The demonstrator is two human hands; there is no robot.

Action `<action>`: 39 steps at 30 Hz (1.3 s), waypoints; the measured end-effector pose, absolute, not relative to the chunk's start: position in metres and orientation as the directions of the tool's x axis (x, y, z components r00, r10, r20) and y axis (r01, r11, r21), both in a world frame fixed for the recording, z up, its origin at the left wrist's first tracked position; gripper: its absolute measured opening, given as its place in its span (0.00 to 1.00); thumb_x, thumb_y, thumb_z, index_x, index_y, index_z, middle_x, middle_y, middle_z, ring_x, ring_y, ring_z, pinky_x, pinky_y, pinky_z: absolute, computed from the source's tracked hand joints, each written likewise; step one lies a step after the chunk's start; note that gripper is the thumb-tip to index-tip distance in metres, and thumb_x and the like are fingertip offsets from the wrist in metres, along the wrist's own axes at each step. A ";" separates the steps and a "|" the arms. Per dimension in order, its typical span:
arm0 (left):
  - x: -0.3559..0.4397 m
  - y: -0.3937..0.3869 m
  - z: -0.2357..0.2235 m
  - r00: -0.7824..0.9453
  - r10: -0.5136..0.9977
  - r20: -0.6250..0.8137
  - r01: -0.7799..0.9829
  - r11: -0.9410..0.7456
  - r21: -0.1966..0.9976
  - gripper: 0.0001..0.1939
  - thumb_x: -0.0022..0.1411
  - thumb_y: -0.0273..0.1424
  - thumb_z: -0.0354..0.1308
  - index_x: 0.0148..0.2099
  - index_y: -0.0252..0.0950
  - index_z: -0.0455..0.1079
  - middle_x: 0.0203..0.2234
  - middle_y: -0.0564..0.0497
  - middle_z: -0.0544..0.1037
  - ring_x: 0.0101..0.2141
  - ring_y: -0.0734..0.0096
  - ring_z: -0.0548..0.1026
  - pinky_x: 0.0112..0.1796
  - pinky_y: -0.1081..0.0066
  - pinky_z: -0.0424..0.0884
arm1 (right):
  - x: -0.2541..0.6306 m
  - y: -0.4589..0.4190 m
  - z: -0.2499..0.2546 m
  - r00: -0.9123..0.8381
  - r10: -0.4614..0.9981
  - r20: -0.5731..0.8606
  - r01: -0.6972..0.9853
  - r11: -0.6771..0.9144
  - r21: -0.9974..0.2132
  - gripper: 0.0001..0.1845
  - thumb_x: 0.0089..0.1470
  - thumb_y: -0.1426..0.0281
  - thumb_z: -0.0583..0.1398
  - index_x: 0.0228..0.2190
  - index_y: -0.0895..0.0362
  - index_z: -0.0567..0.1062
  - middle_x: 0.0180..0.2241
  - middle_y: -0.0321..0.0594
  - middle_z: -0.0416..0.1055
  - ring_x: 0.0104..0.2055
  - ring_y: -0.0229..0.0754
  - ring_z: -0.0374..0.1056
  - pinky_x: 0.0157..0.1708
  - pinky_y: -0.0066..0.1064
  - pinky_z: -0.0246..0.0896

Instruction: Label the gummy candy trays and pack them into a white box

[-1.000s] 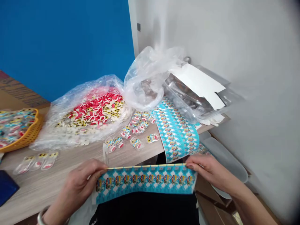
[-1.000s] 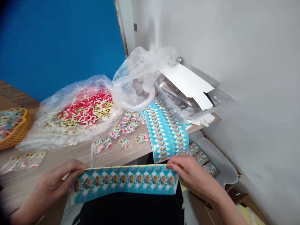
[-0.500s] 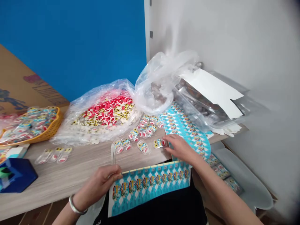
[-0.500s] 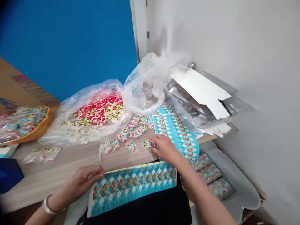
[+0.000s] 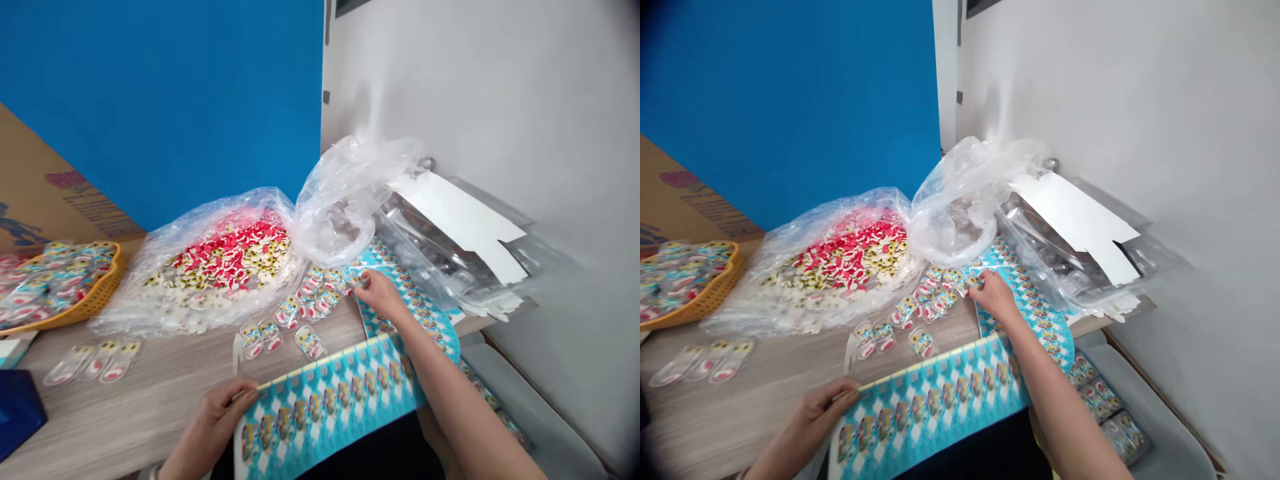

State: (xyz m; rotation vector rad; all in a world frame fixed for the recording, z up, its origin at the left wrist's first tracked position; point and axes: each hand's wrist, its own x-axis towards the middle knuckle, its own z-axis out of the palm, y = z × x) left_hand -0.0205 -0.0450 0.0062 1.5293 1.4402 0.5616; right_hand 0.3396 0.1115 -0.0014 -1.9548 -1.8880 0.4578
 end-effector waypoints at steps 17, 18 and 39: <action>0.143 -0.036 -0.020 0.312 0.778 -0.545 -0.168 0.610 0.775 0.23 0.52 0.43 0.67 0.45 0.35 0.69 0.30 0.49 0.78 0.29 0.72 0.77 0.29 0.75 0.74 | 0.352 -0.032 -0.022 0.088 0.974 0.211 0.798 0.058 -0.600 0.13 0.61 0.64 0.56 0.45 0.55 0.73 0.45 0.48 0.73 0.49 0.51 0.68 0.51 0.45 0.62; 0.143 -0.037 -0.017 0.322 0.761 -0.563 -0.212 0.637 0.741 0.22 0.52 0.42 0.68 0.45 0.35 0.69 0.32 0.48 0.79 0.32 0.72 0.78 0.33 0.74 0.75 | 0.347 -0.039 -0.027 0.112 0.968 0.225 0.802 0.046 -0.596 0.13 0.61 0.65 0.56 0.45 0.55 0.73 0.45 0.48 0.73 0.50 0.52 0.67 0.52 0.46 0.61; 0.157 -0.052 -0.024 0.313 0.734 -0.603 -0.083 0.653 0.753 0.18 0.52 0.42 0.64 0.37 0.37 0.62 0.23 0.56 0.76 0.24 0.75 0.77 0.29 0.72 0.75 | 0.307 -0.075 -0.019 -0.137 0.975 0.175 0.750 0.217 -0.624 0.05 0.58 0.76 0.59 0.36 0.55 0.73 0.37 0.40 0.72 0.42 0.47 0.66 0.43 0.40 0.57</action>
